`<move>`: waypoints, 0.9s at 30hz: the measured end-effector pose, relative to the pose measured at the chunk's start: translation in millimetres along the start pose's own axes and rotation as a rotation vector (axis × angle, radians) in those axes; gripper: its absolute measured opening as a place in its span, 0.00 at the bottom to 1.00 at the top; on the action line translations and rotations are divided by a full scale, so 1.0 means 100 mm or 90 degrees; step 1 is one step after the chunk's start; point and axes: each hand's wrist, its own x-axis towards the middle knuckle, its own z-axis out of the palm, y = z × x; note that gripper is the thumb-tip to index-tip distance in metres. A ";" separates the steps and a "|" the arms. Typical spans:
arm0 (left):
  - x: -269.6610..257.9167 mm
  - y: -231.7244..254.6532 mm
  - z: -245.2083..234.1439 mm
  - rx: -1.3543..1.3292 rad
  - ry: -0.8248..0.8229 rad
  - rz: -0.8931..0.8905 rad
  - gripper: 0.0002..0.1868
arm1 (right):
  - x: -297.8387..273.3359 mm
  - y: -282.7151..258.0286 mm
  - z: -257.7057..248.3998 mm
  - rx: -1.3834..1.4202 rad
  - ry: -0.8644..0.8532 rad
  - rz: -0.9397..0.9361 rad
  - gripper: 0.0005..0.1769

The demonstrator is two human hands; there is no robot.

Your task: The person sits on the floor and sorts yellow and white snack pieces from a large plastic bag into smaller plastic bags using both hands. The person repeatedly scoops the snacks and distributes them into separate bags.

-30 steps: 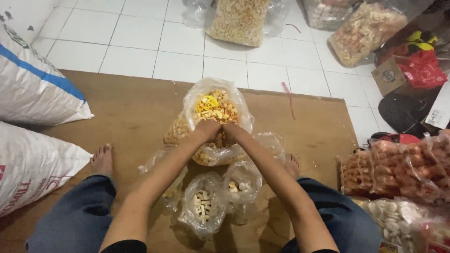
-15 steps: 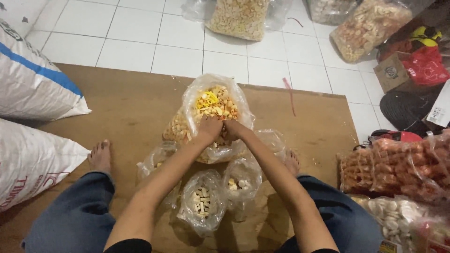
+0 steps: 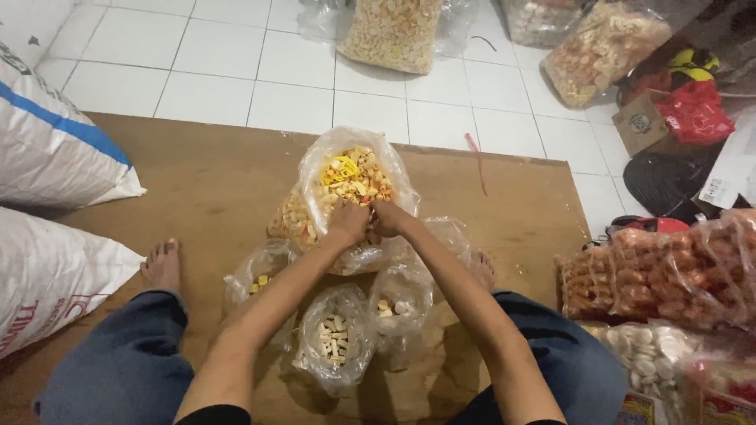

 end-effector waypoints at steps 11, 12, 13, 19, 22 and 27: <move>-0.17 -0.05 -0.49 -0.321 0.074 0.010 0.15 | -0.84 -0.56 -0.85 0.110 0.121 -0.033 0.24; -0.27 -0.03 -0.59 -0.368 0.095 0.028 0.16 | -1.01 -0.68 -0.97 0.135 0.133 -0.030 0.26; -0.30 -0.03 -0.60 -0.364 0.100 0.030 0.16 | -1.08 -0.67 -1.00 0.133 0.139 -0.032 0.26; -0.54 0.12 -0.50 -0.531 0.096 0.118 0.14 | -1.66 -0.75 -1.08 0.199 0.086 -0.021 0.29; -0.48 0.22 -0.22 -0.538 0.063 0.151 0.16 | -1.80 -0.67 -0.95 0.179 0.043 0.000 0.28; -0.53 0.44 0.21 -0.519 -0.015 0.186 0.16 | -1.81 -0.25 -0.57 0.088 -0.023 0.055 0.24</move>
